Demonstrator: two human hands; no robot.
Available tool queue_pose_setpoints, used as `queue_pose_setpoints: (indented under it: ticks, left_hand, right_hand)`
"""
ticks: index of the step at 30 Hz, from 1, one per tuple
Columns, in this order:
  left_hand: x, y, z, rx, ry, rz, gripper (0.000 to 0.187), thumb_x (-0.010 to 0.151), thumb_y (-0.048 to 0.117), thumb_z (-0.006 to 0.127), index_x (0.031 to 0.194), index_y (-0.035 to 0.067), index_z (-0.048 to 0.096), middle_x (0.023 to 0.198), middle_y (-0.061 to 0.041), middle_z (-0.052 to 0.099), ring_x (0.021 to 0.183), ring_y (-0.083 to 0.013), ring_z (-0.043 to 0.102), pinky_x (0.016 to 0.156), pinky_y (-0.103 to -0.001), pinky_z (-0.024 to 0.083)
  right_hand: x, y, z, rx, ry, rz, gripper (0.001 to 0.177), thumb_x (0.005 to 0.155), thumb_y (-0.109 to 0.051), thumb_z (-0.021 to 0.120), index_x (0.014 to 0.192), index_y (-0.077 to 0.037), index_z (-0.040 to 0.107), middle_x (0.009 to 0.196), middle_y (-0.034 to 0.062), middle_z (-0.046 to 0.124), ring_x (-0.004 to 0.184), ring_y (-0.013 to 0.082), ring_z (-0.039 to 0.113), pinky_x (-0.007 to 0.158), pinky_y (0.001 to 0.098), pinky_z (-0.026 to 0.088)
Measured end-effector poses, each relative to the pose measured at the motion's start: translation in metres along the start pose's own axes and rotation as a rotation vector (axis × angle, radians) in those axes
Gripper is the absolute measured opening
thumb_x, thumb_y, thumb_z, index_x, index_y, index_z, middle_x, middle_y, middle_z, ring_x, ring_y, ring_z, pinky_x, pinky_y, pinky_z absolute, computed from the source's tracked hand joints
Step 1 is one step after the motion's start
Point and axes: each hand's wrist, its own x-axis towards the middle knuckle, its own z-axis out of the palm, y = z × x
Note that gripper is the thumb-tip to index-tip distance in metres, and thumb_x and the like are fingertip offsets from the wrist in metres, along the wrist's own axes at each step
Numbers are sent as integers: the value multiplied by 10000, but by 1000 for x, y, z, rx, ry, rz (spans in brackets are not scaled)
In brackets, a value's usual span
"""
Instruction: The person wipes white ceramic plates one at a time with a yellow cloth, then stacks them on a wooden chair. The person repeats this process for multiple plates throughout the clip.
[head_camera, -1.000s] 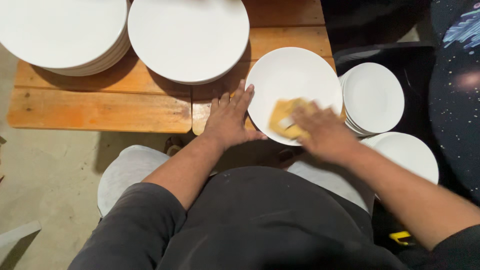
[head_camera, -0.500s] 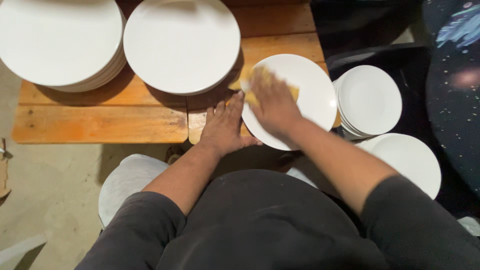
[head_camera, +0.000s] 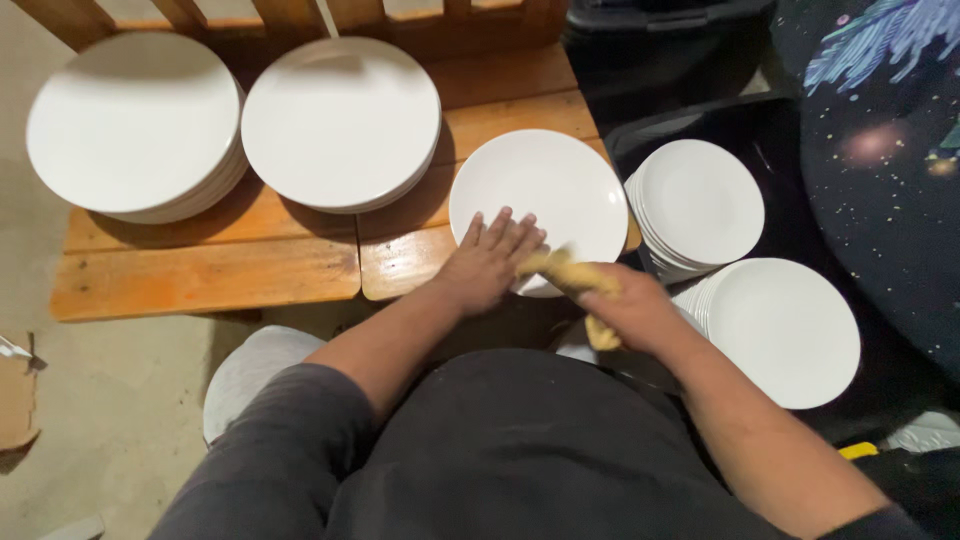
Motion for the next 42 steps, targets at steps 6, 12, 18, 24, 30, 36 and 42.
queue_pose_setpoints:
  ticks: [6,12,18,24,30,36,42]
  left_hand:
    - [12,18,-27,-59,-475,-114,747,973,120,518,1614,370,226,1716,22,83,1518,-524,75,1126,-802,97]
    - [31,12,-59,-321,-196,-200,862,866,-58,517,1586,380,338,1691,47,332,1448,-462,340,1127,-697,252]
    - [30,29,-85,-1214,366,-512,418,1036,213,595,1432,88,553,1282,-201,726,1205,-370,704,1040,-383,539]
    - [-12,38,-115,-293,472,-170,452,928,57,621,1380,57,621,1382,-225,616,1260,-331,586,1093,-371,487]
    - [-60,59,-142,-1661,447,-348,489,1054,291,552,1439,-7,510,1330,-127,640,1211,-207,599,1056,-365,487]
    - [-70,71,-153,-1913,562,-323,525,1024,308,614,1431,1,489,1310,-119,631,1184,-209,601,1054,-382,491]
    - [-77,70,-153,-1663,540,-424,506,1037,311,575,1426,-7,516,1304,-114,651,1164,-192,606,1024,-356,491]
  right_hand:
    - [-33,-12,-31,1384,33,7,642,1004,-287,622,1558,-34,417,1443,209,590,1262,340,642,1009,506,552]
    - [-43,-28,-48,1514,216,-130,627,1020,-374,546,1571,-119,386,1502,128,557,1344,308,596,1117,519,482]
    - [-24,-45,-23,709,317,-223,528,1096,-365,440,1506,-33,443,1382,249,596,1239,372,622,1066,526,524]
    - [-20,-99,21,-600,586,-1027,702,1062,-446,361,1615,-52,184,1625,308,210,1545,432,190,1278,522,201]
    - [22,-125,-19,-516,465,-1023,622,1118,-232,360,1694,-109,163,1769,167,158,1676,380,158,1367,467,146]
    - [-1,-134,-7,-443,446,-771,760,919,-101,423,1620,49,171,1699,249,202,1596,461,126,1320,517,134]
    - [-6,-120,13,-484,323,-1012,693,942,-68,372,1633,-78,324,1719,218,293,1636,387,274,1387,433,250]
